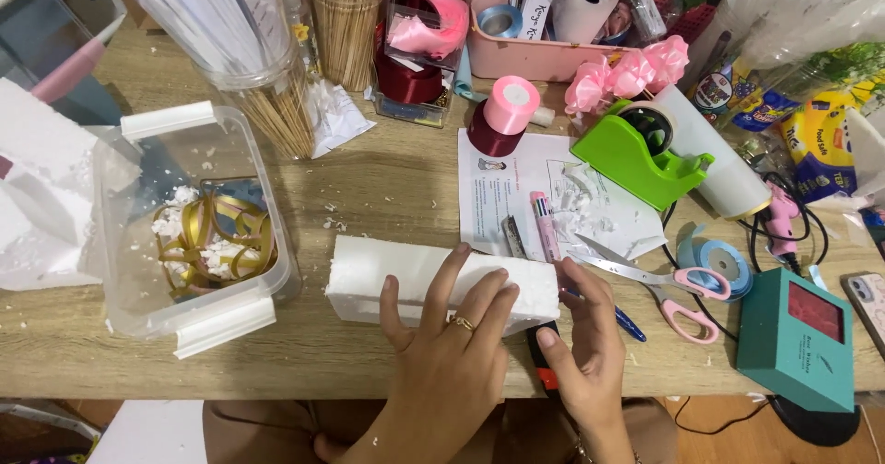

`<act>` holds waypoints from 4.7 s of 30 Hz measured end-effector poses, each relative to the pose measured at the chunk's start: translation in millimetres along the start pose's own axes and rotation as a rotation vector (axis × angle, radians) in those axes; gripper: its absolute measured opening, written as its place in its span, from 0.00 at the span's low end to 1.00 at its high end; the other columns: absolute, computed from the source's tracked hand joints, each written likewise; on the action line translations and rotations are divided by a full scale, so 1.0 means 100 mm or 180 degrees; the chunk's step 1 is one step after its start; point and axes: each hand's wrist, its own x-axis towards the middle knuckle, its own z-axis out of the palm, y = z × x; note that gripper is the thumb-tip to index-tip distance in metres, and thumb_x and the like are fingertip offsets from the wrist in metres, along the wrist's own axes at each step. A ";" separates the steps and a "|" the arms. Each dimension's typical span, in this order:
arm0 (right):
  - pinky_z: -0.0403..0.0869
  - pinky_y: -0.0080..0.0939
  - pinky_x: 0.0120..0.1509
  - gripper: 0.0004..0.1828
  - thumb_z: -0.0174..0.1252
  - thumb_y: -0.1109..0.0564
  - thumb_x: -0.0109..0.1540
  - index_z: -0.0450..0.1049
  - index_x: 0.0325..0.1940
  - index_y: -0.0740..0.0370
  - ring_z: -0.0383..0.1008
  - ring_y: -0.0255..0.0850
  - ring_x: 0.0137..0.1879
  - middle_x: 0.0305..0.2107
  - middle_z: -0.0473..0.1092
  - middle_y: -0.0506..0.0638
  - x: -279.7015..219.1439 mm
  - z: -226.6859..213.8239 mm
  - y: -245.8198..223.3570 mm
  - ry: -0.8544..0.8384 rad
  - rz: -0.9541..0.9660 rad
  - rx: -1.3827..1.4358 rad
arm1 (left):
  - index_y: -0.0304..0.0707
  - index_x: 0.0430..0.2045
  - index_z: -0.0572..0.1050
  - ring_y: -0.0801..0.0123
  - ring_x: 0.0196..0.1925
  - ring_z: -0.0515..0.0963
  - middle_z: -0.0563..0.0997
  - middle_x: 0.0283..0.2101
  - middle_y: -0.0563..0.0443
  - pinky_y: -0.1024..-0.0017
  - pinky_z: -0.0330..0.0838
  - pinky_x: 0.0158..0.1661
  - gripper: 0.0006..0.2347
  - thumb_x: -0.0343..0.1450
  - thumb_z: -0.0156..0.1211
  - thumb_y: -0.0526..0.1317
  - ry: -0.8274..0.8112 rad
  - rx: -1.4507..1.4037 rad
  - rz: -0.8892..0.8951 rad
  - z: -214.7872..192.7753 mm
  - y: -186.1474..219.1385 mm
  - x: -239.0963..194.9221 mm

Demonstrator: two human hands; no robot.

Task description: The person handles a rectangular white styrofoam piece with a central cutout and repeatedly places a teal gift box into the cutout to check the fit. They adjust the styrofoam and box several times, then briefly handle a plastic container with ribbons before returning to the fitting task.

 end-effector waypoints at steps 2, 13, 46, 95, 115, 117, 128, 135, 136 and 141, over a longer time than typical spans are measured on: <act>0.66 0.44 0.71 0.34 0.56 0.51 0.62 0.61 0.70 0.66 0.63 0.45 0.69 0.61 0.61 0.57 0.01 0.01 0.00 0.0034 0.0023 -0.0030 | 0.49 0.44 0.77 0.57 0.66 0.72 0.78 0.54 0.65 0.40 0.40 0.63 0.15 0.64 0.56 0.33 -0.0037 0.0033 -0.0010 0.01 0.00 0.00; 0.69 0.46 0.71 0.30 0.58 0.54 0.62 0.63 0.67 0.67 0.61 0.46 0.71 0.61 0.62 0.58 0.06 0.02 0.02 -0.0016 -0.0114 0.0069 | 0.47 0.46 0.74 0.54 0.67 0.69 0.76 0.61 0.46 0.42 0.46 0.65 0.16 0.67 0.67 0.47 -0.0630 -0.0289 0.0446 0.01 -0.18 0.21; 0.68 0.47 0.70 0.40 0.53 0.50 0.63 0.47 0.75 0.66 0.62 0.49 0.73 0.69 0.57 0.60 -0.07 -0.08 -0.14 -0.0145 -0.0098 -0.0158 | 0.35 0.44 0.76 0.43 0.46 0.73 0.73 0.47 0.31 0.54 0.68 0.52 0.15 0.66 0.49 0.26 -0.0555 -0.0770 0.0982 -0.02 -0.20 0.30; 0.62 0.52 0.77 0.32 0.58 0.59 0.57 0.65 0.66 0.64 0.65 0.49 0.69 0.61 0.65 0.58 -0.29 -0.15 -0.18 -0.0401 -0.0554 -0.1152 | 0.35 0.59 0.72 0.54 0.50 0.73 0.72 0.49 0.43 0.58 0.72 0.56 0.15 0.77 0.47 0.31 -0.0390 -0.0664 0.1008 -0.25 -0.10 -0.01; 0.72 0.49 0.71 0.21 0.59 0.61 0.60 0.64 0.56 0.62 0.63 0.54 0.69 0.60 0.58 0.64 -0.70 -0.03 0.43 -0.0376 -0.1068 -0.1507 | 0.38 0.55 0.73 0.66 0.47 0.72 0.71 0.46 0.51 0.66 0.77 0.52 0.10 0.79 0.54 0.35 -0.0054 -0.0607 0.1252 0.22 -0.21 -0.65; 0.71 0.49 0.71 0.21 0.59 0.61 0.60 0.64 0.56 0.62 0.64 0.54 0.69 0.59 0.58 0.65 -0.72 -0.04 0.46 -0.0383 -0.1066 -0.1539 | 0.39 0.54 0.73 0.67 0.47 0.72 0.72 0.46 0.52 0.67 0.77 0.52 0.10 0.79 0.56 0.36 -0.0009 -0.0579 0.1214 0.24 -0.21 -0.68; 0.70 0.48 0.70 0.30 0.63 0.64 0.59 0.57 0.61 0.60 0.61 0.54 0.71 0.62 0.57 0.66 -0.73 -0.02 0.48 -0.0918 -0.1001 -0.1731 | 0.46 0.61 0.68 0.67 0.53 0.71 0.69 0.54 0.54 0.68 0.75 0.54 0.19 0.76 0.67 0.39 -0.0214 -0.0198 0.0935 0.39 -0.25 -0.94; 0.67 0.45 0.63 0.16 0.53 0.60 0.60 0.74 0.52 0.62 0.69 0.44 0.58 0.49 0.71 0.53 -0.41 -0.05 0.29 -0.0705 -0.0795 -0.1740 | 0.37 0.54 0.71 0.60 0.53 0.73 0.73 0.54 0.48 0.62 0.72 0.56 0.13 0.76 0.54 0.38 -0.0403 -0.0525 0.0834 0.38 -0.27 -1.02; 0.67 0.40 0.58 0.11 0.55 0.60 0.63 0.77 0.49 0.62 0.70 0.43 0.53 0.43 0.73 0.51 -0.31 -0.04 0.25 -0.0456 -0.0811 -0.1899 | 0.36 0.53 0.72 0.59 0.55 0.72 0.73 0.55 0.47 0.62 0.71 0.57 0.14 0.75 0.54 0.39 -0.0488 -0.0530 0.0811 0.39 -0.27 -1.03; 0.65 0.42 0.60 0.19 0.64 0.51 0.60 0.77 0.54 0.58 0.69 0.42 0.49 0.41 0.73 0.47 0.06 0.16 0.13 -0.0650 -0.0346 -0.2008 | 0.35 0.51 0.74 0.58 0.53 0.73 0.74 0.53 0.47 0.60 0.72 0.57 0.14 0.71 0.54 0.36 -0.0439 -0.0662 0.0630 0.42 -0.20 -1.04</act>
